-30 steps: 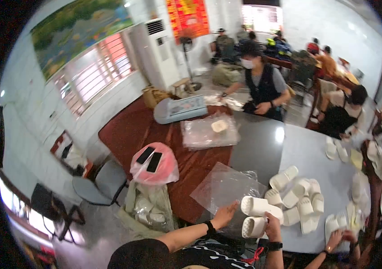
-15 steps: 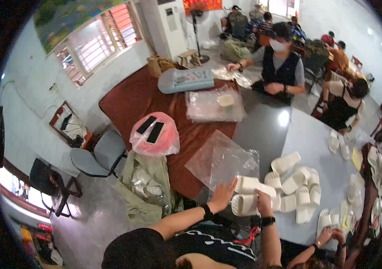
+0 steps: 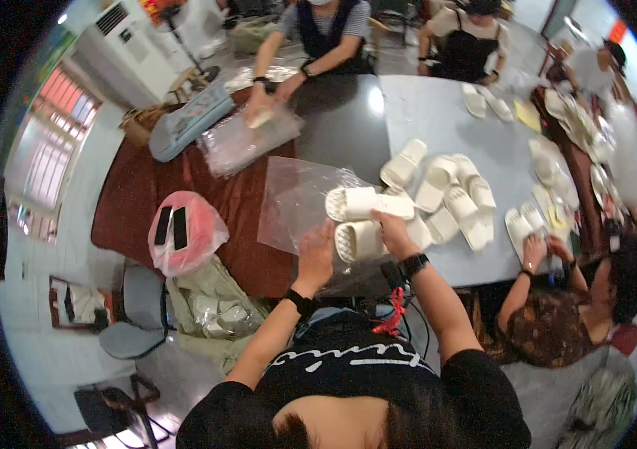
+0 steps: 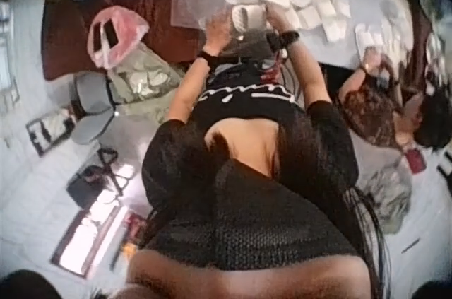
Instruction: Packaging pairs of white shoes into plastic bags and then placing them into a large green collection bag.
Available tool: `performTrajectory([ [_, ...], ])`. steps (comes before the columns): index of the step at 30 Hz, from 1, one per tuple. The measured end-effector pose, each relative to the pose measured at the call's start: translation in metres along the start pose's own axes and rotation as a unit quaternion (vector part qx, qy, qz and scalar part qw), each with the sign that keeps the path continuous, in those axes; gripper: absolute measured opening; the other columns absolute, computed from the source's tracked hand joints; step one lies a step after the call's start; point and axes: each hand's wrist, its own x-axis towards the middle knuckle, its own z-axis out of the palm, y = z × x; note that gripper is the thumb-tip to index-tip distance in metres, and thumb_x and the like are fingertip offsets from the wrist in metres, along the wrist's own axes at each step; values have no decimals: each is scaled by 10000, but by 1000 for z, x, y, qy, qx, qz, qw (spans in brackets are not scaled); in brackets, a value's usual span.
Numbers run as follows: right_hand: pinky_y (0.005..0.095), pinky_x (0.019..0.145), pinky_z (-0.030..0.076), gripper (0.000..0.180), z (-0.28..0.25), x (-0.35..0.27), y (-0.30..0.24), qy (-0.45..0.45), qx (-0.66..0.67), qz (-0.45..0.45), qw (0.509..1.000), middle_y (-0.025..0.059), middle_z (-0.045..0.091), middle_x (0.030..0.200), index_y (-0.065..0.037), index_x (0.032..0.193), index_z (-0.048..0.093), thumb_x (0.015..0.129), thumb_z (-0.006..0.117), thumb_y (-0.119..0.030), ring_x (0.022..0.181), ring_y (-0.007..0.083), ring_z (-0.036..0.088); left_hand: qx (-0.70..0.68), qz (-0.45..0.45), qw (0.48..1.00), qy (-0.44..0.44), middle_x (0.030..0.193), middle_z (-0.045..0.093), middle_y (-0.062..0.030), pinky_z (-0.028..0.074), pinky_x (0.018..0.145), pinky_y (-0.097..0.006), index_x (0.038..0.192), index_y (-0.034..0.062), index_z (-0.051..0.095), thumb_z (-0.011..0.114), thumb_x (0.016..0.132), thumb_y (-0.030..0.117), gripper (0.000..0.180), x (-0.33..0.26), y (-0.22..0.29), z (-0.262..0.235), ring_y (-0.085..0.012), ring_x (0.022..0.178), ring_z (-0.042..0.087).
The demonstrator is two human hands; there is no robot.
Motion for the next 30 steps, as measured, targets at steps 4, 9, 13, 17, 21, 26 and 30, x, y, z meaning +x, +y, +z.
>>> performTrajectory([
  [4, 230, 481, 384, 240, 39, -42, -29, 29, 3, -9, 1000, 16, 548, 728, -3, 925, 578, 806, 590, -211, 564, 92, 478, -76, -70, 991, 89, 1370, 258, -70, 245, 960, -471, 1322, 28, 271, 511, 687, 42, 679, 9, 6, -13, -290, 1156, 336],
  [9, 217, 458, 349, 223, 49, -53, -32, 66, 7, 21, 998, 2, 520, 673, -7, 884, 588, 825, 567, -221, 542, 87, 449, 5, -6, 997, 79, 1377, 245, -66, 240, 973, -469, 1333, 46, 249, 508, 693, 15, 691, 8, 2, -10, -280, 1173, 329],
  [13, 299, 638, 442, 199, 43, -38, -17, 66, 152, 5, 986, 59, 570, 766, -20, 878, 573, 835, 525, -208, 692, 170, 536, 30, 10, 998, 62, 1362, 281, -39, 238, 982, -463, 1322, 58, 287, 466, 736, 34, 614, 8, 9, -6, -277, 1155, 349],
  [17, 386, 797, 415, 171, -1, -1, 24, -312, 357, 83, 876, 71, 535, 859, -68, 914, 504, 788, 516, -183, 794, 182, 517, -4, 43, 996, 75, 1341, 312, -64, 291, 937, -441, 1303, 42, 314, 478, 716, 6, 611, 15, 17, 4, -289, 1125, 371],
  [21, 426, 834, 398, 265, 57, -47, -4, -127, 338, 120, 925, 68, 508, 958, -61, 1003, 445, 776, 505, -184, 862, 211, 509, -74, 77, 992, 66, 1323, 343, -72, 328, 906, -419, 1282, 32, 347, 464, 714, -5, 581, 9, 9, 13, -302, 1089, 396],
  [26, 450, 935, 351, 329, 63, -50, 4, -103, 340, 49, 934, 110, 454, 1140, -40, 1145, 376, 884, 386, -240, 1099, 274, 434, -200, 201, 956, 71, 1313, 317, -141, 303, 923, -410, 1294, 38, 310, 508, 700, 20, 627, 1, 6, 29, -314, 1125, 361],
  [30, 487, 966, 330, 291, 68, -42, 7, -119, 429, 23, 895, 119, 402, 1168, -41, 1150, 353, 928, 298, -222, 1141, 266, 383, -175, 43, 940, 290, 1306, 274, -229, 302, 938, -396, 1291, 23, 272, 557, 702, 24, 654, -14, -12, 45, -325, 1151, 348],
])
